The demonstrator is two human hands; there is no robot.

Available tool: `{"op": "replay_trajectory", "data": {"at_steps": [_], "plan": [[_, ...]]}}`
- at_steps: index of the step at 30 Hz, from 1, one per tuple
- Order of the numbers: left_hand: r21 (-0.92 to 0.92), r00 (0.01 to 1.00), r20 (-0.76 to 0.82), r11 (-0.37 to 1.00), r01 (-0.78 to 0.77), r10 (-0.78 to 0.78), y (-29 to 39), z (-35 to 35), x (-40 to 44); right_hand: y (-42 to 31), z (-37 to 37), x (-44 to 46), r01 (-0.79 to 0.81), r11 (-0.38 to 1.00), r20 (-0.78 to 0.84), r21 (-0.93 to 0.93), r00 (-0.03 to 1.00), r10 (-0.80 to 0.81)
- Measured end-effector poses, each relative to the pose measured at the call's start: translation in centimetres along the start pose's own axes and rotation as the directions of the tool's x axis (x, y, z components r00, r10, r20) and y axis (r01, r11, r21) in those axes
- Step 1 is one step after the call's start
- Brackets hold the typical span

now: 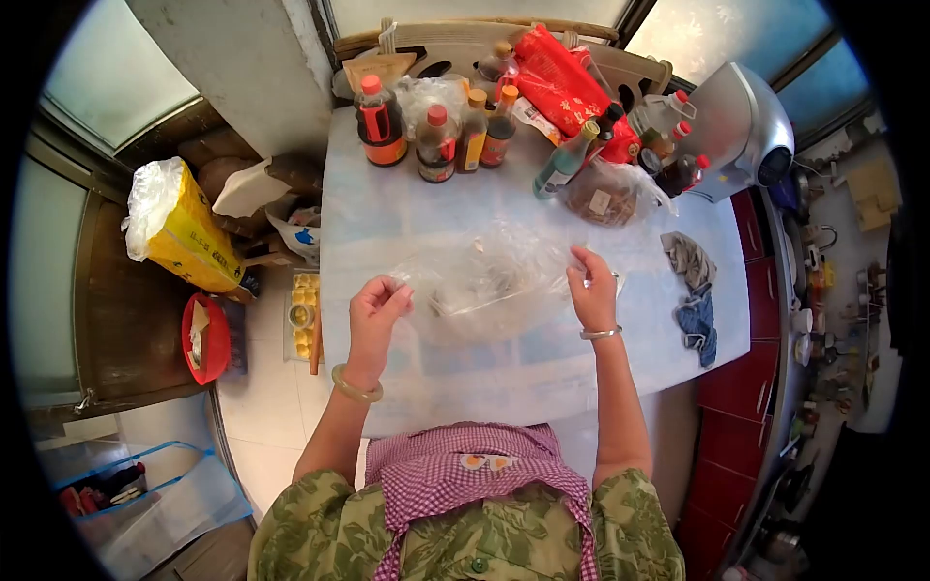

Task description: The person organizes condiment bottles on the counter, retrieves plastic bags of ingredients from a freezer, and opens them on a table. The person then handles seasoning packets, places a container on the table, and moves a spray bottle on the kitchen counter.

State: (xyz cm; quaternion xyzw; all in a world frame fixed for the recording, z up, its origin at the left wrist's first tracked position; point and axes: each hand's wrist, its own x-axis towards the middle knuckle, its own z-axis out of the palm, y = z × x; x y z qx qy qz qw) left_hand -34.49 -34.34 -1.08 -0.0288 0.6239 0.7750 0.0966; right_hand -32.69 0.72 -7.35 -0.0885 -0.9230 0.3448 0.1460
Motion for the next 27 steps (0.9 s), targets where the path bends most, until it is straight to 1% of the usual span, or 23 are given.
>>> {"op": "replay_trajectory", "data": {"at_steps": [1,4,5,7,8,11,12,13,14,15,16,17,18,20,21,22,23,25,27], "plan": [[-0.01,1.0,0.017,1.0,0.005,-0.005,0.5,0.5,-0.2,-1.2,-1.1,-0.4,-0.036,0.999,-0.012,-0.032,0.999,0.036],[-0.018,0.996,0.09,1.0,-0.003,0.005,1.1,1.8,-0.3,-5.0,-2.8,-1.3,0.193,0.974,-0.157,-0.119,0.965,-0.21],[-0.015,0.993,0.119,1.0,-0.006,0.008,1.1,2.1,-0.4,-6.5,-3.1,-1.1,0.218,0.958,-0.172,-0.185,0.953,-0.25],[-0.036,0.989,0.141,0.998,0.05,-0.044,1.3,3.0,-0.4,-8.8,-3.2,0.7,0.255,0.913,-0.208,-0.319,0.921,-0.33],[-0.049,0.986,0.151,0.996,0.075,-0.067,1.3,3.3,-0.3,-8.1,-2.9,1.2,0.267,0.924,-0.19,-0.274,0.927,-0.324],[-0.012,0.977,0.205,0.998,0.06,-0.056,1.2,3.6,-0.2,-7.4,-2.2,2.0,0.333,0.938,-0.102,-0.096,0.934,-0.342],[-0.044,0.978,0.205,0.997,0.056,-0.046,1.0,3.8,-0.2,-7.9,-1.5,1.7,0.368,0.926,0.02,-0.08,0.93,-0.367],[-0.072,0.977,0.211,0.996,0.053,-0.037,0.8,4.3,-0.1,-7.9,0.2,1.3,0.366,0.929,0.103,-0.051,0.927,-0.36],[-0.096,0.973,0.227,0.994,0.05,-0.027,0.6,4.7,0.0,-8.1,2.1,0.8,0.302,0.95,0.101,-0.081,0.951,-0.293],[-0.097,0.976,0.22,0.995,0.024,-0.002,0.4,5.2,0.2,-7.9,3.5,0.9,0.276,0.955,0.363,-0.109,0.905,-0.221],[-0.103,0.978,0.209,0.995,-0.003,0.024,0.0,5.9,0.3,-7.1,5.2,0.9,0.261,0.955,0.598,-0.14,0.791,-0.128],[-0.107,0.98,0.193,0.994,-0.03,0.051,-0.2,6.5,0.4,-4.7,8.8,0.1,0.294,0.951,0.787,-0.096,0.608,-0.108],[-0.112,0.974,0.206,0.992,-0.067,0.089,-0.3,7.3,0.2,-1.3,14.0,-1.7,0.303,0.944,0.899,-0.133,0.437,-0.013],[-0.115,0.959,0.235,0.984,-0.133,0.157,-0.4,8.3,0.0,-5.4,11.6,-2.6,0.223,0.952,0.841,-0.21,0.538,0.059],[-0.074,0.948,0.269,0.985,-0.158,0.172,-0.6,8.1,0.1,-7.6,9.8,-2.7,0.182,0.952,0.806,-0.247,0.583,0.098],[-0.036,0.936,0.299,0.982,-0.183,0.185,-1.1,7.8,0.2,-8.1,8.8,-3.0,0.301,0.931,0.8,-0.204,0.6,-0.019],[0.001,0.924,0.328,0.978,-0.209,0.197,-1.4,7.6,0.3,-8.8,7.3,-3.5,0.293,0.939,0.71,-0.18,0.7,-0.082],[0.038,0.923,0.331,0.975,-0.219,0.195,-1.0,6.7,0.2,-10.0,4.0,-4.5,0.285,0.95,0.492,-0.129,0.85,-0.188],[0.048,0.924,0.329,0.974,-0.221,0.194,-0.8,6.2,0.1,-10.1,1.2,-3.4,0.382,0.83,0.476,-0.407,0.864,-0.165]]}}
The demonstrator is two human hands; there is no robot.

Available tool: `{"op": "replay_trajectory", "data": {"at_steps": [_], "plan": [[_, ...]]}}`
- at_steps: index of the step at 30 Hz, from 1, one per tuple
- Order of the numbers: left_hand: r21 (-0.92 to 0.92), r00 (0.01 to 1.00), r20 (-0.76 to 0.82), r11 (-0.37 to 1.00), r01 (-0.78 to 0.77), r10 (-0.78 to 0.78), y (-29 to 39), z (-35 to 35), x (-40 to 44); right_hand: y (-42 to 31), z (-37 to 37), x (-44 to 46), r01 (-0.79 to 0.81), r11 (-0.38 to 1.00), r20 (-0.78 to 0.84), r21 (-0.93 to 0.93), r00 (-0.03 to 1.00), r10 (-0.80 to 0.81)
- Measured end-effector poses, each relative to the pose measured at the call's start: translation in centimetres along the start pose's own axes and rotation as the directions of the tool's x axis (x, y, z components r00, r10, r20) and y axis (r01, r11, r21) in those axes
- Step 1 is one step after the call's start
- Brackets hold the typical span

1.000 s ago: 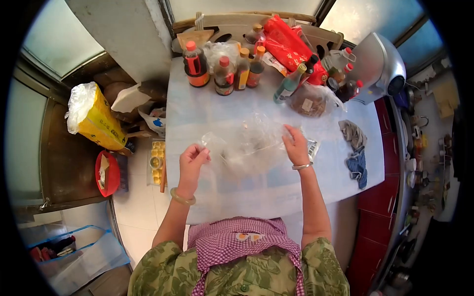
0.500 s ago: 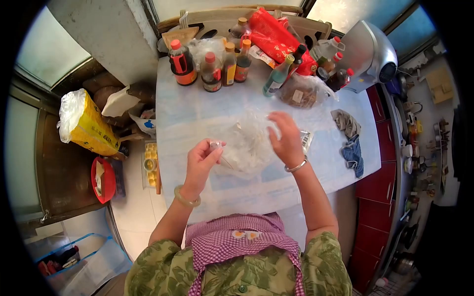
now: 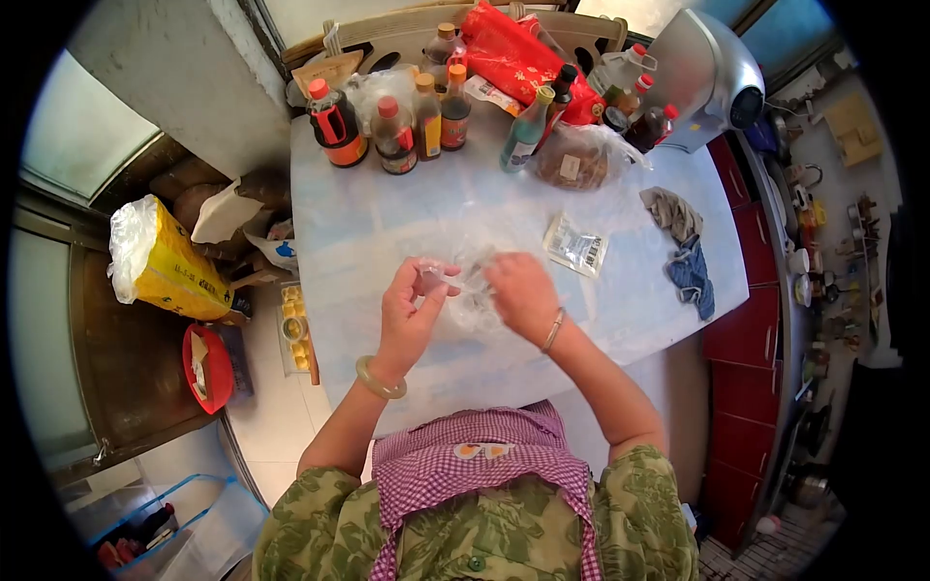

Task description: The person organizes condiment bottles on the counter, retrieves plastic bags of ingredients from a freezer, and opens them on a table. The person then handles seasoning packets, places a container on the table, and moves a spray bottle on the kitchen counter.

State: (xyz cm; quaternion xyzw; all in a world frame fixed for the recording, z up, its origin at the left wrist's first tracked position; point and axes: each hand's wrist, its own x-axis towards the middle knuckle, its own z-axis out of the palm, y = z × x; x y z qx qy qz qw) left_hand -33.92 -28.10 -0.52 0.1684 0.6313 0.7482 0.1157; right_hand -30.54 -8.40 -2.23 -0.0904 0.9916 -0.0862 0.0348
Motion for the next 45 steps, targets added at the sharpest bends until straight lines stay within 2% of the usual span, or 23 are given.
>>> {"op": "replay_trajectory", "data": {"at_steps": [1,3,6,9,12,15,17,19,20,22,24,26,28,29,31,32,35,36,38,41,44,45], "plan": [[-0.01,1.0,-0.003,1.0,-0.002,0.002,0.0,0.0,0.1,1.3,-0.9,0.1,-0.017,0.987,-0.012,-0.161,1.0,0.016],[-0.019,1.0,-0.007,1.0,0.005,-0.005,0.1,0.2,0.2,7.1,4.8,0.1,-0.138,0.909,0.0,-0.394,0.989,0.151],[-0.024,0.999,-0.004,0.999,0.046,-0.046,0.4,0.7,0.2,10.2,3.3,-1.4,-0.168,0.832,-0.1,-0.529,0.986,0.135],[-0.045,0.996,0.036,0.995,0.088,-0.086,0.5,1.1,0.4,9.1,-2.5,-0.6,-0.204,0.869,0.187,-0.45,0.93,0.316],[-0.069,0.992,0.063,0.991,0.115,-0.111,0.1,1.8,0.4,8.6,-3.2,-1.3,-0.157,0.965,-0.03,-0.209,0.988,0.155],[-0.082,0.99,0.068,0.988,0.128,-0.123,-0.1,2.3,0.3,8.9,-0.6,-0.7,0.07,0.973,-0.066,-0.221,0.994,-0.087],[-0.067,0.99,0.078,0.99,0.122,-0.117,-0.3,2.5,0.5,11.6,4.7,-0.4,-0.013,0.876,-0.17,-0.482,0.982,-0.079],[-0.013,0.987,0.082,0.99,0.138,-0.136,0.4,2.5,0.5,12.4,4.9,0.4,-0.15,0.845,-0.071,-0.514,0.989,0.132],[0.011,0.986,0.084,0.989,0.144,-0.145,0.8,2.5,0.4,13.1,4.7,1.0,-0.245,0.865,0.108,-0.438,0.941,0.321],[0.022,0.988,0.065,0.99,0.142,-0.143,1.2,2.1,0.3,13.3,2.7,0.7,-0.321,0.909,0.178,-0.267,0.91,0.374],[0.017,0.988,0.04,0.988,0.15,-0.151,1.5,1.8,0.1,13.1,0.2,-0.9,-0.19,0.979,-0.101,-0.07,0.978,0.183],[-0.005,0.988,0.014,0.988,0.155,-0.155,1.7,1.8,0.2,11.5,-2.1,-0.8,0.017,0.948,-0.43,0.317,0.894,0.127],[-0.01,0.995,0.024,0.995,0.102,-0.101,0.6,2.3,0.4,9.6,-3.2,-0.4,0.162,0.739,-0.49,0.653,0.835,0.25],[-0.011,0.997,0.033,0.997,0.075,-0.075,0.2,2.6,0.5,8.3,-3.3,0.0,0.142,0.565,-0.381,0.813,0.863,0.332],[0.293,0.997,0.065,0.955,-0.057,0.04,2.3,3.2,0.8,5.4,-3.5,0.9,0.118,0.113,-0.152,0.986,0.918,0.367],[0.436,0.992,0.09,0.892,-0.122,0.091,3.5,3.5,0.9,4.0,-3.5,1.5,0.103,-0.139,-0.053,0.985,0.946,0.32],[0.727,0.92,0.226,0.573,-0.379,0.321,5.6,4.4,1.1,1.4,-3.1,2.9,-0.213,0.069,0.171,0.975,0.908,0.382],[0.74,0.909,0.26,0.537,-0.404,0.326,5.7,4.4,1.2,0.8,-1.4,3.3,-0.124,0.246,0.025,0.961,0.929,0.369],[0.762,0.886,0.324,0.464,-0.453,0.332,5.8,4.4,1.3,0.2,1.5,3.7,0.036,0.257,-0.1,0.966,0.966,0.24],[0.748,0.884,0.348,0.476,-0.463,0.314,5.5,3.9,1.4,0.3,1.3,2.5,-0.154,0.177,0.147,0.972,0.988,0.051],[0.769,0.883,0.34,0.444,-0.46,0.324,5.4,2.8,1.4,0.2,0.1,1.4,-0.117,0.133,0.12,0.984,0.993,-0.013],[0.764,0.884,0.35,0.452,-0.461,0.311,5.6,2.6,1.3,0.4,0.1,1.1,-0.093,0.158,0.09,0.983,0.996,0.025]]}}
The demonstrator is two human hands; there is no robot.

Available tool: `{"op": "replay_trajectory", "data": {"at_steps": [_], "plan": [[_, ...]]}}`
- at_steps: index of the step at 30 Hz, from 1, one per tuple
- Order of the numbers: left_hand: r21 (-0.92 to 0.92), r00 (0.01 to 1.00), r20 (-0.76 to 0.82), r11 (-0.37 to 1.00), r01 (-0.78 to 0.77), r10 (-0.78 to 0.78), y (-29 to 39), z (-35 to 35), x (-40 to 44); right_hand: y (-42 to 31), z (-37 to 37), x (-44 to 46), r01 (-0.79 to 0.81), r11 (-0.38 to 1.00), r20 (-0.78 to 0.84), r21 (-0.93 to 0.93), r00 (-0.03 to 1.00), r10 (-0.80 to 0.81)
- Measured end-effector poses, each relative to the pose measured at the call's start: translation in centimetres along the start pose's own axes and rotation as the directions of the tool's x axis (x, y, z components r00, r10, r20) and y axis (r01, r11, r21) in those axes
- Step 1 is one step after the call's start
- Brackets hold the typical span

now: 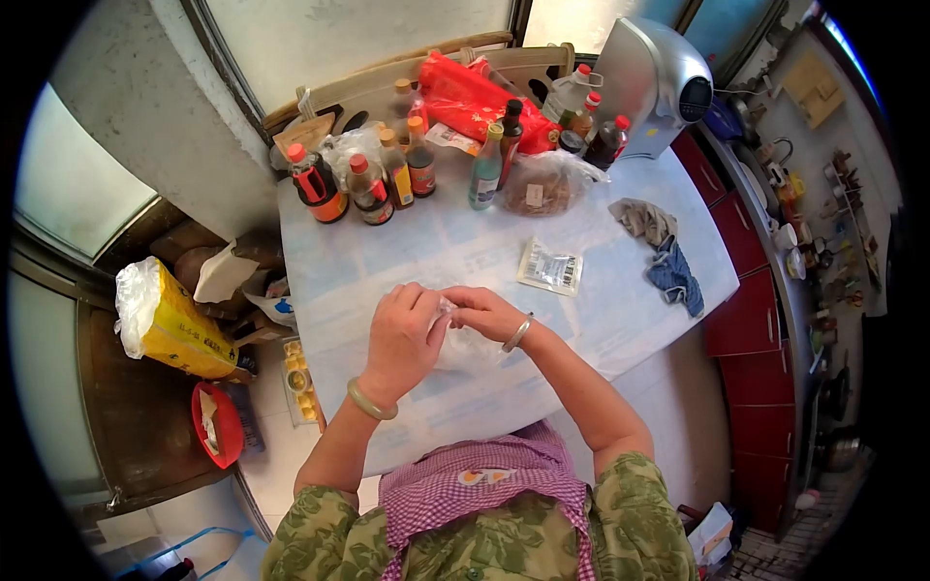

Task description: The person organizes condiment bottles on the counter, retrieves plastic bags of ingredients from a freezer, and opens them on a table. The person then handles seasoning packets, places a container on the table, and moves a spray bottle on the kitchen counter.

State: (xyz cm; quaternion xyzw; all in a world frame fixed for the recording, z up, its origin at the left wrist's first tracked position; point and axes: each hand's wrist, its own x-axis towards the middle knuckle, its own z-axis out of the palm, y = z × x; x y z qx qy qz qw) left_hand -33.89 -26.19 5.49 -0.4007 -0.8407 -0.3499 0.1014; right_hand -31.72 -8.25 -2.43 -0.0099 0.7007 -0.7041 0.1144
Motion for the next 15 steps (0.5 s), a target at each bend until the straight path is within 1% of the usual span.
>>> {"op": "replay_trajectory", "data": {"at_steps": [2,5,6,9,10,11,12,13,14,15], "plan": [[-0.022,1.0,0.031,1.0,-0.004,0.005,0.1,-0.5,0.1,0.1,-0.4,-0.3,0.046,0.997,-0.085,-0.054,0.995,-0.051],[-0.027,0.992,0.058,0.993,-0.113,0.114,0.8,-0.2,0.3,0.5,-1.1,0.4,0.127,0.992,-0.17,0.002,0.977,-0.125],[-0.026,0.992,0.05,0.993,-0.114,0.115,0.9,0.1,0.4,0.2,-1.0,0.5,0.094,0.995,-0.16,-0.022,0.982,-0.096],[-0.003,0.994,0.028,0.995,-0.102,0.102,0.4,0.8,0.5,-0.6,0.1,-0.2,0.008,0.978,-0.048,-0.206,0.999,-0.018],[0.016,0.996,0.017,0.996,-0.086,0.086,0.0,0.8,0.7,-0.2,0.0,-0.3,-0.032,0.954,0.021,-0.297,0.999,0.039],[0.034,0.998,0.005,0.997,-0.068,0.068,-0.3,0.8,0.9,-0.3,0.2,-0.7,0.002,0.965,0.049,-0.263,0.999,0.011],[0.022,0.998,0.026,0.998,-0.056,0.055,-0.5,0.6,1.0,-0.7,0.5,-1.1,0.036,0.973,0.077,-0.227,0.997,-0.019],[-0.015,0.996,0.051,0.997,-0.079,0.08,-0.6,0.7,1.2,-0.9,0.7,-1.4,0.068,0.979,0.103,-0.19,0.993,-0.049],[-0.053,0.992,0.076,0.994,-0.101,0.104,-0.7,0.8,1.3,-0.8,0.7,-1.6,0.096,0.953,0.161,-0.287,0.986,-0.05],[-0.092,0.986,0.101,0.989,-0.12,0.129,-0.7,0.9,1.2,-0.6,0.7,-1.6,0.092,0.95,0.088,-0.297,0.994,-0.069]]}}
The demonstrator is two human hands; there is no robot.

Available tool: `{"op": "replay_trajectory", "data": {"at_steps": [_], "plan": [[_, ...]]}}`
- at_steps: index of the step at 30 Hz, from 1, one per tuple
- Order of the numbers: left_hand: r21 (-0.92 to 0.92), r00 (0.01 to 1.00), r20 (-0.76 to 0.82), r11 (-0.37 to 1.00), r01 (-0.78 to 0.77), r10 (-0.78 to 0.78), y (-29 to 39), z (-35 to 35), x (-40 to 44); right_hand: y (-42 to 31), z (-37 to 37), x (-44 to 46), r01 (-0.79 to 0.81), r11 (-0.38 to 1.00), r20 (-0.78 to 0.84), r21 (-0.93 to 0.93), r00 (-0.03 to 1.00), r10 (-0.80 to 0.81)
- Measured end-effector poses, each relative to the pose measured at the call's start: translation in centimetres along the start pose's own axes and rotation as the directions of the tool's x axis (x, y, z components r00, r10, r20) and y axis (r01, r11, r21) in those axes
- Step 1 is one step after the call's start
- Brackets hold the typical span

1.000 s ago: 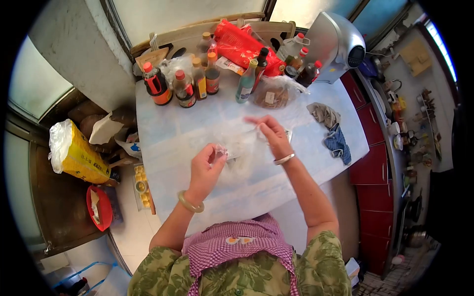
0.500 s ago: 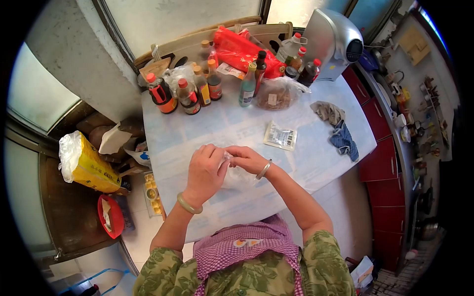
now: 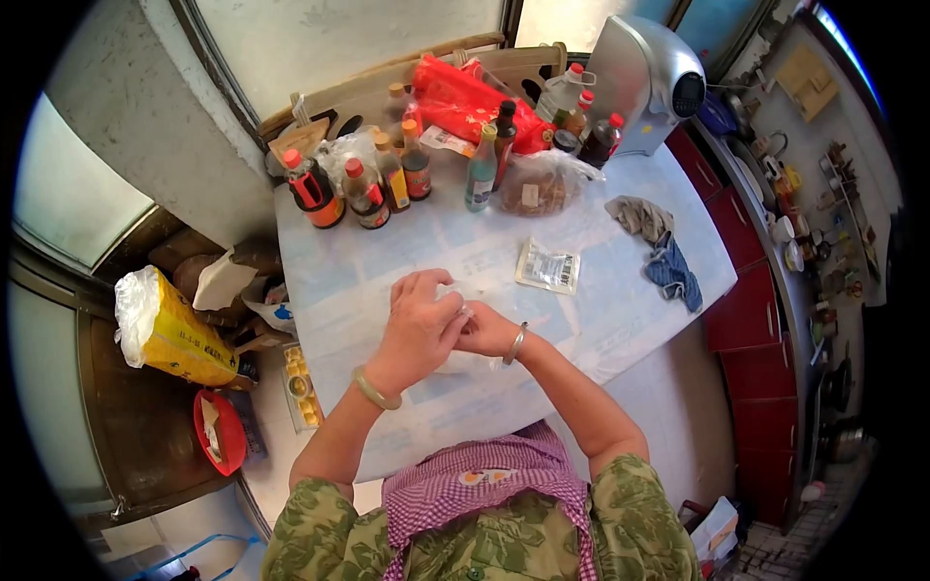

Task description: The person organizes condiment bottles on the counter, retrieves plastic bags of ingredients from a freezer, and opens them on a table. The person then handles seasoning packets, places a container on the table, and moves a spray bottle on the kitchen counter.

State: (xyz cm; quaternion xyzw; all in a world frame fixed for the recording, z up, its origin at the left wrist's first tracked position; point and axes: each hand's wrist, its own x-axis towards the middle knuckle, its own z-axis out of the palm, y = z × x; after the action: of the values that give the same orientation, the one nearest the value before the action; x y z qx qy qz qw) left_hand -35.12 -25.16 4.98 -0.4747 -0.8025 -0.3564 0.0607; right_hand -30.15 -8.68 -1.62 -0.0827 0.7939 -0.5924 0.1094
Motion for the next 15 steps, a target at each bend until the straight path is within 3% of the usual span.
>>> {"op": "replay_trajectory", "data": {"at_steps": [2,3,6,7,10,11,13,15], "plan": [[0.015,0.999,-0.028,0.999,0.029,-0.028,-0.1,0.4,-0.2,1.1,0.2,0.5,-0.01,1.0,-0.153,-0.021,0.988,0.006],[0.022,0.998,-0.042,0.999,0.042,-0.041,-0.2,0.6,-0.2,0.9,0.4,1.0,0.082,0.994,-0.243,0.072,0.968,-0.062],[-0.42,0.952,-0.106,0.881,0.218,-0.287,-1.1,2.1,-1.0,-0.1,-1.1,0.1,-0.034,0.992,-0.229,0.123,0.971,0.061],[-0.579,0.941,-0.032,0.774,0.257,-0.336,-1.6,4.0,-1.7,0.7,-1.1,0.1,-0.015,0.984,-0.22,0.179,0.974,0.055],[-0.503,0.918,0.114,0.774,0.384,-0.381,-3.0,6.0,-3.2,0.4,-1.7,-0.6,-0.151,0.92,-0.122,0.36,0.971,0.207],[-0.549,0.924,0.071,0.759,0.351,-0.376,-4.4,7.2,-3.5,0.7,-1.9,-0.9,-0.143,0.932,-0.09,0.334,0.979,0.182],[-0.588,0.906,0.184,0.696,0.412,-0.381,-5.4,6.8,-3.5,1.3,-2.2,-1.3,-0.121,0.953,-0.013,0.279,0.991,0.13],[-0.581,0.887,0.254,0.673,0.459,-0.385,-6.3,6.7,-3.7,1.6,-2.0,-1.5,0.015,0.993,-0.064,0.117,0.998,-0.008]]}}
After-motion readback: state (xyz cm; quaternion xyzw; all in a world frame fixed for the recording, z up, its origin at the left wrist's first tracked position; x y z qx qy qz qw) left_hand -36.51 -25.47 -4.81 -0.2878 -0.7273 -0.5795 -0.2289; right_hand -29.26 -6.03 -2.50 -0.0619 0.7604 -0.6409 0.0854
